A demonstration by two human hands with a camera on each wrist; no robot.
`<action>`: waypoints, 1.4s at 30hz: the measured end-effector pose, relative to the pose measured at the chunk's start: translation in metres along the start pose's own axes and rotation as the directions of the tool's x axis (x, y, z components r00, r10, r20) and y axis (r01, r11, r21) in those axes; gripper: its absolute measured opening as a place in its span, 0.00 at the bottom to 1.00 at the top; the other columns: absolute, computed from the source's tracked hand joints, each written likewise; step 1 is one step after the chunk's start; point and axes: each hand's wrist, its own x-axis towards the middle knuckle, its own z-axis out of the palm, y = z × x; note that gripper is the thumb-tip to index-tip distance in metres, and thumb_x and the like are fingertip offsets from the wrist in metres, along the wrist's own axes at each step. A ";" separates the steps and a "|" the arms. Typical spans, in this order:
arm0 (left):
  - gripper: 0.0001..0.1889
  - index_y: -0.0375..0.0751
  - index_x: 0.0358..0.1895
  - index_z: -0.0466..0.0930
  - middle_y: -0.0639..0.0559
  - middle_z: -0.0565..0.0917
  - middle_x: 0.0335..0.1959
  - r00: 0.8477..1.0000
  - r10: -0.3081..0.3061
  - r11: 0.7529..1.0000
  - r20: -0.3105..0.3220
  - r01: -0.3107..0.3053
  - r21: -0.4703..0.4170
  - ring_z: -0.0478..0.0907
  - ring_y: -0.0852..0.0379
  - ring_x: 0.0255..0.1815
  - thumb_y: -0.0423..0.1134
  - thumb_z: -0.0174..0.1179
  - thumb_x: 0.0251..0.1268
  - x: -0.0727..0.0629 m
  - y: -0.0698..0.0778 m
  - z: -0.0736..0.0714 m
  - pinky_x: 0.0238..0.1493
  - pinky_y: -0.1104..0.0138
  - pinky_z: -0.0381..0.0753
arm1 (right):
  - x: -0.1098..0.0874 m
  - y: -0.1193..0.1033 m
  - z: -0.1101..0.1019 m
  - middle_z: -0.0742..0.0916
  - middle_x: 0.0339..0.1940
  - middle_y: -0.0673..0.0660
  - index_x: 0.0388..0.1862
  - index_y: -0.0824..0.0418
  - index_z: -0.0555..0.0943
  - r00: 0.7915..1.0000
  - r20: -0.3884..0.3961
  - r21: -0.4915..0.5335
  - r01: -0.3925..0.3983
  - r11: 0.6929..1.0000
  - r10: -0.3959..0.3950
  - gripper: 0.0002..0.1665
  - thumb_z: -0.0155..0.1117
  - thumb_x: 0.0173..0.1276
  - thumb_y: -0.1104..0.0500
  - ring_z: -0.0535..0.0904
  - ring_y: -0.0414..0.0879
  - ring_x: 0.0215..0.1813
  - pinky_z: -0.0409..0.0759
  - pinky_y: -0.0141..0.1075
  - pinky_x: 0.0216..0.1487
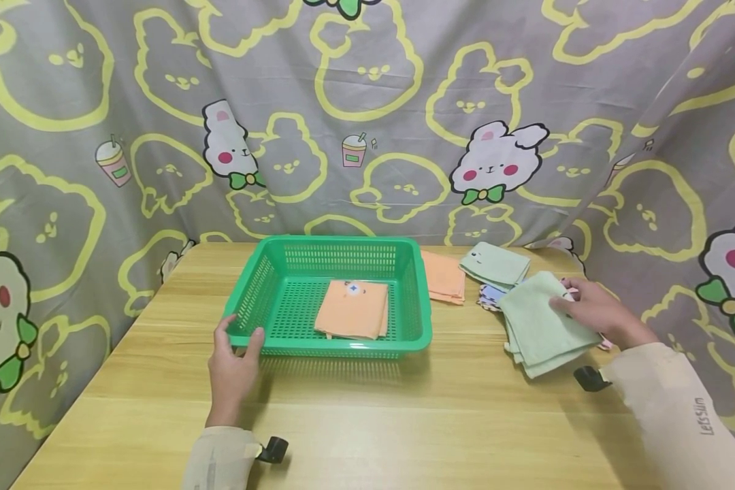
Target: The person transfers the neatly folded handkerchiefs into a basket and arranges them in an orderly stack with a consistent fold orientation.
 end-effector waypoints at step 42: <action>0.38 0.46 0.75 0.49 0.25 0.56 0.71 1.000 0.005 1.000 0.016 -0.005 0.010 0.71 0.26 0.58 0.59 0.52 0.71 -0.001 0.000 -0.002 0.53 0.38 0.72 | 0.010 -0.029 0.008 0.84 0.39 0.64 0.61 0.72 0.65 0.998 -0.055 0.065 0.014 0.998 -0.010 0.29 0.59 0.72 0.53 0.82 0.47 0.28 0.81 0.42 0.28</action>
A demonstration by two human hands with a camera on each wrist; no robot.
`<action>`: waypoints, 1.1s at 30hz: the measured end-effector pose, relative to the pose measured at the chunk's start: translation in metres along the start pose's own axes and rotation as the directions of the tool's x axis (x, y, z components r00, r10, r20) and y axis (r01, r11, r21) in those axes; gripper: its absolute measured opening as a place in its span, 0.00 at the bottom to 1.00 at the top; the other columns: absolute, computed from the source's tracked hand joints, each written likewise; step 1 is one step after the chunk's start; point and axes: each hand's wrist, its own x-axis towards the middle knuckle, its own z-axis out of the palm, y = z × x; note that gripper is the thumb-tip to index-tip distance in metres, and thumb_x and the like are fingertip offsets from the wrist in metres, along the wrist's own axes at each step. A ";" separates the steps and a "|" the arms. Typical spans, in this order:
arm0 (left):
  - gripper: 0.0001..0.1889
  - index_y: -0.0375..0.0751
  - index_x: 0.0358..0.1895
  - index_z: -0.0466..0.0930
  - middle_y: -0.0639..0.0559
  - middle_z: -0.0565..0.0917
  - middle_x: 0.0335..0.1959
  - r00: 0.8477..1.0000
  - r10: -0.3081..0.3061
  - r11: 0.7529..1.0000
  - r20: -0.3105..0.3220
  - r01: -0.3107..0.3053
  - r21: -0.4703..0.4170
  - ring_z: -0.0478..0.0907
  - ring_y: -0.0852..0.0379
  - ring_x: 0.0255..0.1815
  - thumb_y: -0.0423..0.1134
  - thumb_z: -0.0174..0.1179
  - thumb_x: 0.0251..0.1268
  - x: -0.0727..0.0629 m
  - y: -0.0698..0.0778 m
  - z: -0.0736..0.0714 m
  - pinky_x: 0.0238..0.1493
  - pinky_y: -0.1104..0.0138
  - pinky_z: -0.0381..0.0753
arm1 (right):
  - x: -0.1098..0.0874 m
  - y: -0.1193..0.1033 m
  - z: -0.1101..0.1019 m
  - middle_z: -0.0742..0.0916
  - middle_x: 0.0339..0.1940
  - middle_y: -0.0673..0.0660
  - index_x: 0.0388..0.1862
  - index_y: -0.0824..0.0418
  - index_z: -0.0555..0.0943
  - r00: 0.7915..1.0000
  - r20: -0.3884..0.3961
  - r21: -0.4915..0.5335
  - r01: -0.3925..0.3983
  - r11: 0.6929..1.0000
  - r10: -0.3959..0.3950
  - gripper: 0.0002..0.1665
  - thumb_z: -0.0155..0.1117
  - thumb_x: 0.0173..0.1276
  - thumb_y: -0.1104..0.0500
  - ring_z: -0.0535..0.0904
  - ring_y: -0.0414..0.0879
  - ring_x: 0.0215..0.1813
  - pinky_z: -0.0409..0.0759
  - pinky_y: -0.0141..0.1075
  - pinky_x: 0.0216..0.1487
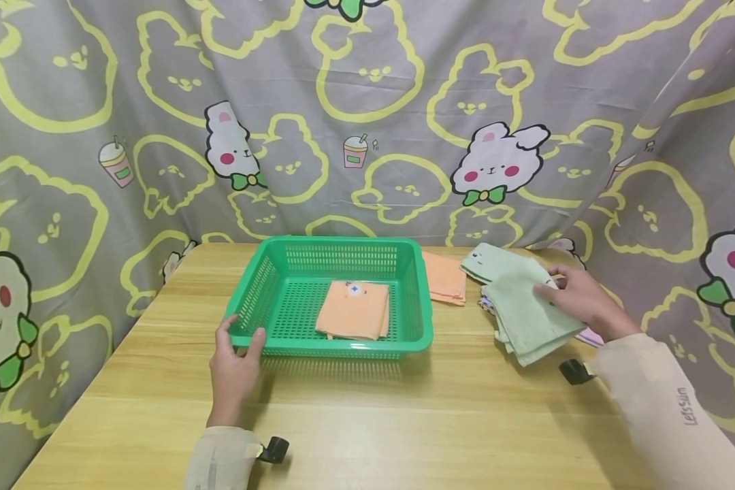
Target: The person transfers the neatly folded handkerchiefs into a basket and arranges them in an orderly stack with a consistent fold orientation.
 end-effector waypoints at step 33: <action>0.37 0.43 0.75 0.49 0.24 0.59 0.69 1.000 0.014 1.000 -0.005 -0.014 -0.002 0.70 0.25 0.58 0.56 0.52 0.71 0.000 0.001 0.000 0.55 0.39 0.71 | 0.008 -0.034 0.012 0.82 0.52 0.72 0.62 0.67 0.68 0.998 -0.056 -0.046 0.037 0.998 -0.040 0.31 0.62 0.70 0.48 0.81 0.43 0.31 0.80 0.38 0.30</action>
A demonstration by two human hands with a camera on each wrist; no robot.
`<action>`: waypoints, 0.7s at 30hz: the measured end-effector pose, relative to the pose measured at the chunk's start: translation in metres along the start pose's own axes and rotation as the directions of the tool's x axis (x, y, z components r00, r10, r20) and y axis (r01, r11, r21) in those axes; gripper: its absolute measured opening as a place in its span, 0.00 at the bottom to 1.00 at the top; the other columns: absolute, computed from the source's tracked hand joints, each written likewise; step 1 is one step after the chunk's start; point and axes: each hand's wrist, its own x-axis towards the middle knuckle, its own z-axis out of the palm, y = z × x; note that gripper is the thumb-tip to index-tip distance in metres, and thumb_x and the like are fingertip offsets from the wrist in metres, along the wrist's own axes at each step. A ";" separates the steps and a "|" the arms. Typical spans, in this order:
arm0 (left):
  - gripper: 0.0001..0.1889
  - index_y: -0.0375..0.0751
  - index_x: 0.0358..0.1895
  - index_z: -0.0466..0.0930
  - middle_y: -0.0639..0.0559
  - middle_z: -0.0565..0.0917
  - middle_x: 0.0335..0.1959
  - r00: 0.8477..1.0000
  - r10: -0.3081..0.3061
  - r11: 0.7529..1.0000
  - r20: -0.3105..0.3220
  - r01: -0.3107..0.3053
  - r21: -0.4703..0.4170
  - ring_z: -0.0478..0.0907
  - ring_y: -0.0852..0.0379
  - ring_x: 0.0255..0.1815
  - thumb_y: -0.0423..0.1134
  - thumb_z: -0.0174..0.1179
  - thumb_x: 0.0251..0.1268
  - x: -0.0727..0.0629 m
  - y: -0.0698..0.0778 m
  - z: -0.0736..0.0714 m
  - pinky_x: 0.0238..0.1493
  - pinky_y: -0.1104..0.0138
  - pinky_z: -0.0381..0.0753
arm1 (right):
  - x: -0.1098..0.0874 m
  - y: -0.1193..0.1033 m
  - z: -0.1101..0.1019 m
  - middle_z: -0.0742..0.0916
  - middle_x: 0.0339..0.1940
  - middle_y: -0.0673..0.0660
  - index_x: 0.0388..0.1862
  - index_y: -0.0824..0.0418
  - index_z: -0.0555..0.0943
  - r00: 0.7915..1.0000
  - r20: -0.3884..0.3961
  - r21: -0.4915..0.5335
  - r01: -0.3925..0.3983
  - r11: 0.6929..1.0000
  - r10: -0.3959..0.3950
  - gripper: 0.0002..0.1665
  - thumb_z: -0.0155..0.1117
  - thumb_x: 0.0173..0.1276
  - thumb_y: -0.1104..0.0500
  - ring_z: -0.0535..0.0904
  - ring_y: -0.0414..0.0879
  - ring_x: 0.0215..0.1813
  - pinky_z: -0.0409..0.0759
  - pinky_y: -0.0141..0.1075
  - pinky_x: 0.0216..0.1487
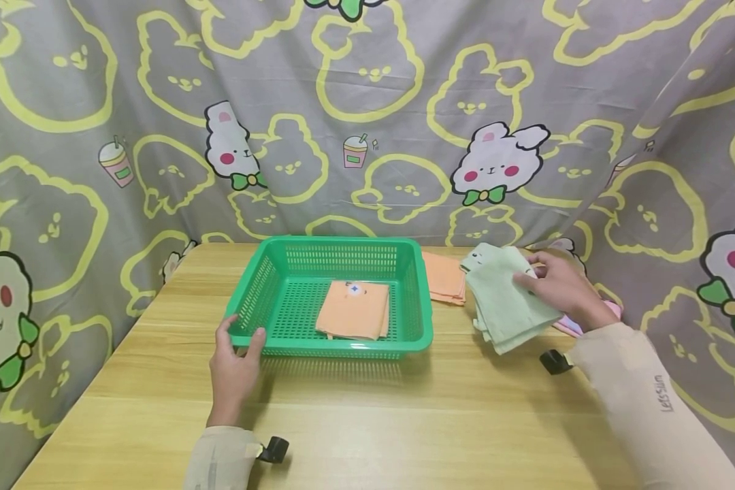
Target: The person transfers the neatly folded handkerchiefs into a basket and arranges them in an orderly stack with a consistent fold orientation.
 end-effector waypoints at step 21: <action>0.38 0.45 0.75 0.49 0.24 0.58 0.70 1.000 -0.006 1.000 0.004 0.006 0.000 0.70 0.25 0.58 0.57 0.52 0.71 0.000 0.000 0.000 0.54 0.39 0.71 | 0.007 -0.016 0.002 0.80 0.49 0.72 0.61 0.68 0.69 1.000 0.001 0.038 0.005 0.999 -0.006 0.30 0.62 0.70 0.50 0.81 0.46 0.30 0.82 0.40 0.28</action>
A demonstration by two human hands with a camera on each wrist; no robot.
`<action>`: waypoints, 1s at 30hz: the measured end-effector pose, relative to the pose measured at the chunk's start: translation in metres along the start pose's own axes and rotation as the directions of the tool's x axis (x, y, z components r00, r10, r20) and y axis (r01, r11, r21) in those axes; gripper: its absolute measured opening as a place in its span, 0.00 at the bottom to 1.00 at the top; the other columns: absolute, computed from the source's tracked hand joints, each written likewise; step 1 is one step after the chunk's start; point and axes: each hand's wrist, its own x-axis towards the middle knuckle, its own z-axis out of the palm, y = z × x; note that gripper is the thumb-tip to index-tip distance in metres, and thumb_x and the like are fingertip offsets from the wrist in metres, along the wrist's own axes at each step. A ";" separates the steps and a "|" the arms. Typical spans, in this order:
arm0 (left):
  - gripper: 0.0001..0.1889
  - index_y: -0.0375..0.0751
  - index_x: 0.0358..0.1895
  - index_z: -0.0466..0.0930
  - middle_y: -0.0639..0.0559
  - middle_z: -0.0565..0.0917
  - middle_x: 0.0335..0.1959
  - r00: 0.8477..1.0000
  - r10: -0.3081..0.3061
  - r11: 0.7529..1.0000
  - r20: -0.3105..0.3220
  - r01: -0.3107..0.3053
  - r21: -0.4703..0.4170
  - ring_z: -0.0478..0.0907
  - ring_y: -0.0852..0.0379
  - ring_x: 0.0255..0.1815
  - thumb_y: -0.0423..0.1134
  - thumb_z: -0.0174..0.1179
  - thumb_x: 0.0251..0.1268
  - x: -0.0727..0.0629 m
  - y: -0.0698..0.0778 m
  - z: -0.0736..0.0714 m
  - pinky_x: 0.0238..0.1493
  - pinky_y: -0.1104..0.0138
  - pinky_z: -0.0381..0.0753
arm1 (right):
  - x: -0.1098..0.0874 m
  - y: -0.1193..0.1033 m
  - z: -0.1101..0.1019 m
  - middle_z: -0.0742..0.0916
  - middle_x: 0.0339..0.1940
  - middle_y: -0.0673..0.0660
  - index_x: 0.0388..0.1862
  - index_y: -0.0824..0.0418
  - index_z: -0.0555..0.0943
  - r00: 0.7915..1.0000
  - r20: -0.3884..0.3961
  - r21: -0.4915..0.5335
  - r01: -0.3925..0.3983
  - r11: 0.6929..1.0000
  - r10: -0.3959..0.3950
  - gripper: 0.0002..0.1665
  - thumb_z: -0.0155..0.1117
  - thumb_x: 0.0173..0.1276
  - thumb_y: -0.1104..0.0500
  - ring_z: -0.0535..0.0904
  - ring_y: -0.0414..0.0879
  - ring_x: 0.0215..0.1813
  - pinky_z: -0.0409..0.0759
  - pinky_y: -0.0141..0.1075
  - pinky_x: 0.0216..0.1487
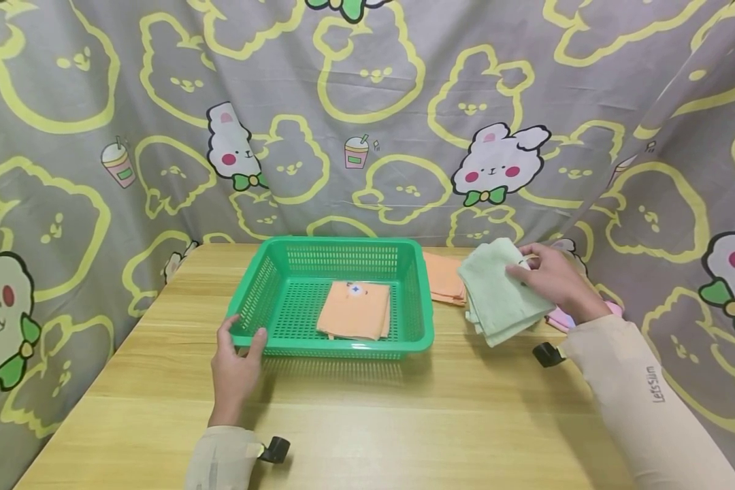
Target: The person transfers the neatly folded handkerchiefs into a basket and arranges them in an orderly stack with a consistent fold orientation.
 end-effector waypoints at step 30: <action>0.37 0.44 0.75 0.49 0.23 0.61 0.68 1.000 -0.002 1.000 -0.005 0.002 0.000 0.68 0.25 0.60 0.56 0.52 0.72 -0.001 0.001 0.001 0.56 0.39 0.70 | 0.006 -0.028 -0.006 0.80 0.47 0.69 0.61 0.67 0.67 0.999 -0.036 0.026 0.030 0.999 -0.029 0.30 0.61 0.71 0.49 0.81 0.46 0.27 0.82 0.41 0.26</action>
